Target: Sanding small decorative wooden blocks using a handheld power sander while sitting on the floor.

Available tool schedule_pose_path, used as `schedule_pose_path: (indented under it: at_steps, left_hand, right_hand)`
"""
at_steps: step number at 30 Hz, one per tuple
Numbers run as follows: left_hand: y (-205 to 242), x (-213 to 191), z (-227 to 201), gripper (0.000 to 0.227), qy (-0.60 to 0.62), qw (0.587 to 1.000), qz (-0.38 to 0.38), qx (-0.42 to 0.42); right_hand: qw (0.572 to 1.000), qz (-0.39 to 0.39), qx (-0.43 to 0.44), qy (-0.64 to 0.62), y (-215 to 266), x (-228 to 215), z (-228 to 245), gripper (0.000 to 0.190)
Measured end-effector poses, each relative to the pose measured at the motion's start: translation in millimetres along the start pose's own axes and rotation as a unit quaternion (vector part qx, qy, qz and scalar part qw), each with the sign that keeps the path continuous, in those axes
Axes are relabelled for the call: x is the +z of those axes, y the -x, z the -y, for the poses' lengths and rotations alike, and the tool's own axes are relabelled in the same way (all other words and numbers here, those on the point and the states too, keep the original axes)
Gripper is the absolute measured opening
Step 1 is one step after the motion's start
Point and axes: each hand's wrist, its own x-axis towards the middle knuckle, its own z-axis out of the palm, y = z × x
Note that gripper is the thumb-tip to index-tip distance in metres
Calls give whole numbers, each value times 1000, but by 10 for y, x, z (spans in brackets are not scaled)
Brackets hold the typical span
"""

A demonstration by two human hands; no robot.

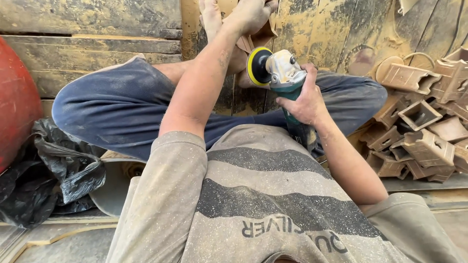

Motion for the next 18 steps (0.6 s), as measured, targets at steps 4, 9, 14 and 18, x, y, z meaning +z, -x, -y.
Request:
schedule_pose_path:
  at_steps: [4,9,14,18]
  left_hand:
    - [34,-46,-77,42,9,1000,2,12]
    - [163,-96,-223,32,-16,999,-9,-28]
    - [17,-1,-47,44,12,999,-33,15]
    - [-21,41,-11,44,-4,1000,-27,11]
  right_hand:
    - [1000,-3,12,8,-22,-19,36,85]
    - [1000,-17,3,16,-19,-16,-14,85]
    - [999,-36,-11,15,55,-81,-101,84]
    - [999,-23,-29,8,41,-33,-71,85]
